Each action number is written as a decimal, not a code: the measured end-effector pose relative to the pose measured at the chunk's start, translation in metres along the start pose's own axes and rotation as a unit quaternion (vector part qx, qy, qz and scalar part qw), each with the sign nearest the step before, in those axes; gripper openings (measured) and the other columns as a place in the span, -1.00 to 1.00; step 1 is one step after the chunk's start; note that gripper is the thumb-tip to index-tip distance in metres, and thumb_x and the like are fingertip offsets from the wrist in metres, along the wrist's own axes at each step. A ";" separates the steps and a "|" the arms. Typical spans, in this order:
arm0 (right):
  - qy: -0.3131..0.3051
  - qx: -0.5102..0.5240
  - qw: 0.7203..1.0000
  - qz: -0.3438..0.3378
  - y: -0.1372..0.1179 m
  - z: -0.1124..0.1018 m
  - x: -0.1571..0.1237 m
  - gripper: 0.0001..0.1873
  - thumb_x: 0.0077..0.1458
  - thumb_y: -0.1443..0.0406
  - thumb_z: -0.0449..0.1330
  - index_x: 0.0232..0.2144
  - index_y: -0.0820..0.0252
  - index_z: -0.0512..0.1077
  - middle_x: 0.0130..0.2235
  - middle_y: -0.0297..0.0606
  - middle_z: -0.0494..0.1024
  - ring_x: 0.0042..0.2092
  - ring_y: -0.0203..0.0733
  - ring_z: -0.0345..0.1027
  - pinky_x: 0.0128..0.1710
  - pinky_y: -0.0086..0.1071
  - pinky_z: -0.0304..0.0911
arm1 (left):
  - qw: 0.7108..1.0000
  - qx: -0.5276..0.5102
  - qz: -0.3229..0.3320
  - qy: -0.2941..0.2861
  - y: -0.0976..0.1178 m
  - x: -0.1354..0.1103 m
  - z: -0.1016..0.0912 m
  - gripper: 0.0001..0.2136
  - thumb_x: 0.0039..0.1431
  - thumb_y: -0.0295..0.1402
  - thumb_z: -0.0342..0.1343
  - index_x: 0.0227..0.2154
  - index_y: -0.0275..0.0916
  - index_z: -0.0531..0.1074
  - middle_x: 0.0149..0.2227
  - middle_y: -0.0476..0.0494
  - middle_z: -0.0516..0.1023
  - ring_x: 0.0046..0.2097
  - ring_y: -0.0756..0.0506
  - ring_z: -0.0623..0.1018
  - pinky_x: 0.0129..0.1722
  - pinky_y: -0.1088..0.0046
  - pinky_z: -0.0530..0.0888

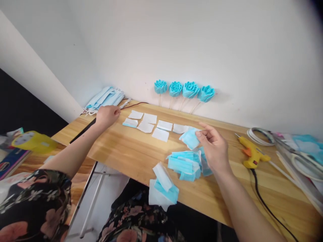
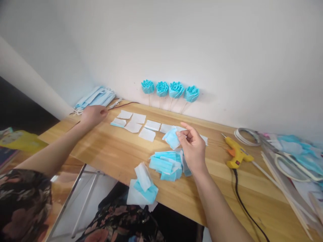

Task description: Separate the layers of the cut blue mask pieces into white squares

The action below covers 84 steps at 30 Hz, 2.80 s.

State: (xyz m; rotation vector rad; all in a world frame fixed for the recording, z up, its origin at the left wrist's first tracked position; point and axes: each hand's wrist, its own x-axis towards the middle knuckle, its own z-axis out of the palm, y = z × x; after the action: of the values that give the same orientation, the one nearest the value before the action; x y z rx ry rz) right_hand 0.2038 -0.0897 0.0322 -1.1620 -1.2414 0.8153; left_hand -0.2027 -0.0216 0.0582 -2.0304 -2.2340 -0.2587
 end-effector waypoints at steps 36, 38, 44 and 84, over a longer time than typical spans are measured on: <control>0.006 0.007 1.000 0.004 0.003 -0.002 0.002 -0.56 0.01 0.14 0.35 -0.03 0.06 0.51 -0.39 -0.38 0.49 -0.39 -0.29 0.35 -0.38 -0.39 0.28 | 0.991 0.004 0.032 -0.126 -0.019 0.019 0.007 -0.66 0.20 -0.16 -0.04 -0.19 -0.14 0.59 -0.07 -0.13 0.63 -0.06 -0.23 0.54 -0.14 0.38 0.30; 0.004 0.009 1.000 0.002 0.004 -0.002 0.002 -0.56 0.01 0.14 0.35 -0.03 0.07 0.50 -0.39 -0.38 0.49 -0.39 -0.29 0.35 -0.37 -0.38 0.29 | 0.996 -0.021 0.002 -0.084 -0.020 0.017 0.008 -0.68 0.18 -0.15 -0.02 -0.23 -0.16 0.58 -0.17 -0.15 0.64 -0.16 -0.22 0.54 -0.24 0.40 0.30; 0.011 0.009 1.000 0.012 0.001 0.000 0.001 -0.56 -0.01 0.15 0.35 -0.06 0.09 0.51 -0.41 -0.39 0.48 -0.39 -0.29 0.34 -0.39 -0.39 0.27 | 0.990 -0.144 -0.011 -0.002 0.018 0.003 -0.004 -0.76 0.10 -0.23 0.09 -0.25 -0.23 0.53 -0.33 -0.12 0.58 -0.29 -0.14 0.50 -0.34 0.42 0.29; -0.071 -0.061 0.996 -0.009 -0.012 0.000 -0.006 -0.62 0.19 0.03 0.15 -0.50 0.16 0.45 -0.49 -0.35 0.41 -0.38 -0.25 0.27 -0.33 -0.38 0.19 | 0.636 -0.753 0.090 -0.143 0.227 -0.070 0.012 -0.64 0.03 -0.01 0.25 -0.40 -0.26 0.47 -0.45 -0.02 0.46 -0.42 0.02 0.41 -0.39 0.50 0.41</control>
State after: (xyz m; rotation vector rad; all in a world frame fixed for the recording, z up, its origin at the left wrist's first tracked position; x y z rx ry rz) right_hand 0.2017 -0.0986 0.0417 -1.2058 -1.4334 0.8284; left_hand 0.0307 -0.0669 0.0448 -2.8762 -1.8518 -2.6777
